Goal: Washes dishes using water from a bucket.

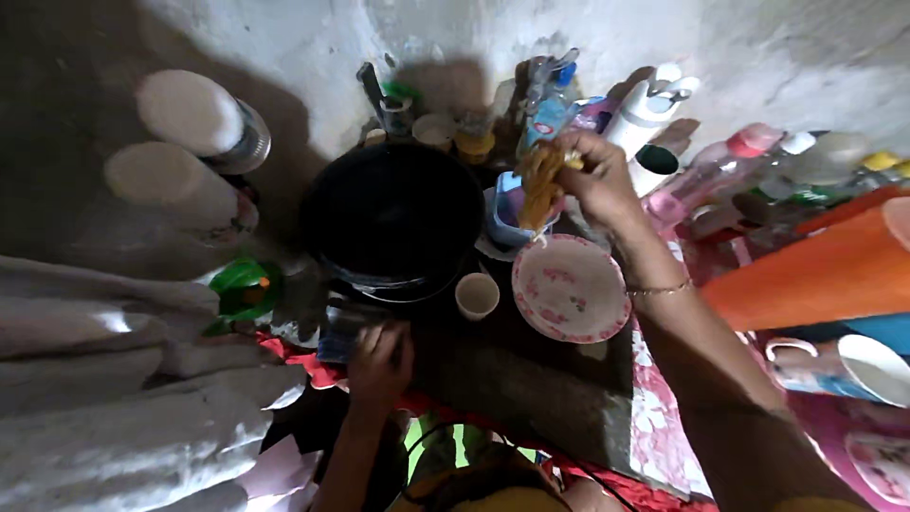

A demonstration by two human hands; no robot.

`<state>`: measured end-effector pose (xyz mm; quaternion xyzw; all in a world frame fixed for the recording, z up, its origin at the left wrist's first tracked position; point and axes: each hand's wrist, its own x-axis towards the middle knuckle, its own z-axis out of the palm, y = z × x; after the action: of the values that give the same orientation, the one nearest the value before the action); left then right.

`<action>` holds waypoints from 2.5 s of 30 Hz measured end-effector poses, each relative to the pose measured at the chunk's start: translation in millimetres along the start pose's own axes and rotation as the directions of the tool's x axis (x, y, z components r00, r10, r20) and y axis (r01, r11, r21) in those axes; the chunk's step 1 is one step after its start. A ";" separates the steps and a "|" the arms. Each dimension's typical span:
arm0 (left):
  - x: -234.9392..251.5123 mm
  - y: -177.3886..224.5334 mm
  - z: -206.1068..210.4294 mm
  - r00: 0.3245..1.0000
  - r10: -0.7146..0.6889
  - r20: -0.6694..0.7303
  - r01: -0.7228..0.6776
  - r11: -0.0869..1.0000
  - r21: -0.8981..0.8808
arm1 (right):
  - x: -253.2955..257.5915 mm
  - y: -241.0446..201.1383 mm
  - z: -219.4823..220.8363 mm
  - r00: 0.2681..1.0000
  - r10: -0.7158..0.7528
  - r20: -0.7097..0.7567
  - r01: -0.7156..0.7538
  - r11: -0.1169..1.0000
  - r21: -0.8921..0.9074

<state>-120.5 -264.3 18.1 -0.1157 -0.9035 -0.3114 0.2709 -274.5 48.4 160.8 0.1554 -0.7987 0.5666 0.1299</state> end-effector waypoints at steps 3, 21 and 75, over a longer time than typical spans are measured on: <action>-27.2 -19.4 -3.7 0.962 -0.163 0.220 0.135 0.981 0.137 | -36.9 10.7 -1.1 0.998 0.054 -0.012 -0.054 0.998 0.020; -3.9 -25.6 -9.1 0.969 -0.041 0.243 0.065 0.994 -0.091 | -73.1 19.2 42.7 0.974 0.149 0.173 -0.124 0.982 -0.145; 116.4 197.8 156.6 0.563 0.047 0.825 0.826 -0.008 -0.564 | -82.0 28.2 -63.7 0.924 0.123 -0.363 -0.207 0.957 -0.203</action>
<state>-207.3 -7.5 79.1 -0.0642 -0.4874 -0.8114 -0.3161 -208.4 125.6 125.6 -0.0318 -0.8355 0.4943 0.2379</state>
